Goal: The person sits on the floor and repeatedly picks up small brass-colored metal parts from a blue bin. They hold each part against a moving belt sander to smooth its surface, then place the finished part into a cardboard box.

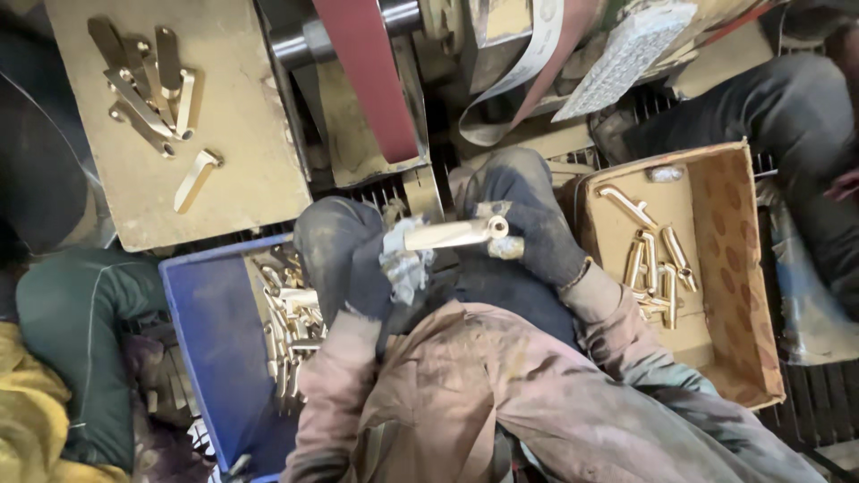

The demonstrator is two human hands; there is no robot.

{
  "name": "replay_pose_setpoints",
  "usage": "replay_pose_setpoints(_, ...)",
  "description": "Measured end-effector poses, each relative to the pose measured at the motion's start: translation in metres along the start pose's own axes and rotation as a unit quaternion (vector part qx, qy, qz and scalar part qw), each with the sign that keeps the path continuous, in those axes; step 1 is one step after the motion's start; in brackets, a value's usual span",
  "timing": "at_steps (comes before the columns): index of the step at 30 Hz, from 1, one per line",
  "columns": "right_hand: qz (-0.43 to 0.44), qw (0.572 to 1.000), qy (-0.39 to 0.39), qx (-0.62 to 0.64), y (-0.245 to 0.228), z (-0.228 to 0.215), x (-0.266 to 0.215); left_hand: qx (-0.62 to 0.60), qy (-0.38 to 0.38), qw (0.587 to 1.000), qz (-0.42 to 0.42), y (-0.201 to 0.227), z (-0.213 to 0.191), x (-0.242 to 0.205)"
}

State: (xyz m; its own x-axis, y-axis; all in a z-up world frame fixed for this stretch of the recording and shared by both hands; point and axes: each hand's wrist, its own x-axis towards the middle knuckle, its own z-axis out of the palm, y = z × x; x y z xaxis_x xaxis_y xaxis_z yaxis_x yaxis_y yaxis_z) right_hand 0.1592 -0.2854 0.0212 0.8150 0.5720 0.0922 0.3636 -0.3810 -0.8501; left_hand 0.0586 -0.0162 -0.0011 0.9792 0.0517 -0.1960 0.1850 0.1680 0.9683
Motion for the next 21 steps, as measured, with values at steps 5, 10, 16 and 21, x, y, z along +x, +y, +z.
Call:
replay_pose_setpoints(5, 0.053, 0.996, -0.054, 0.042, -0.012, -0.004, -0.003, 0.161, 0.134, 0.965, 0.159, 0.013, -0.001, -0.01)
replay_pose_setpoints(10, 0.075, 0.992, -0.08, 0.069, -0.024, -0.007, -0.007, 0.224, 0.198, 0.936, 0.185, 0.015, -0.011, -0.02)
replay_pose_setpoints(16, 0.07, 0.985, -0.097, 0.124, -0.024, -0.003, -0.01, 0.229, 0.189, 0.938, 0.181, 0.013, -0.011, -0.026)
replay_pose_setpoints(21, 0.038, 0.986, -0.115, 0.114, -0.018, -0.001, -0.007, 0.228, 0.186, 0.938, 0.181, 0.012, -0.011, -0.025)
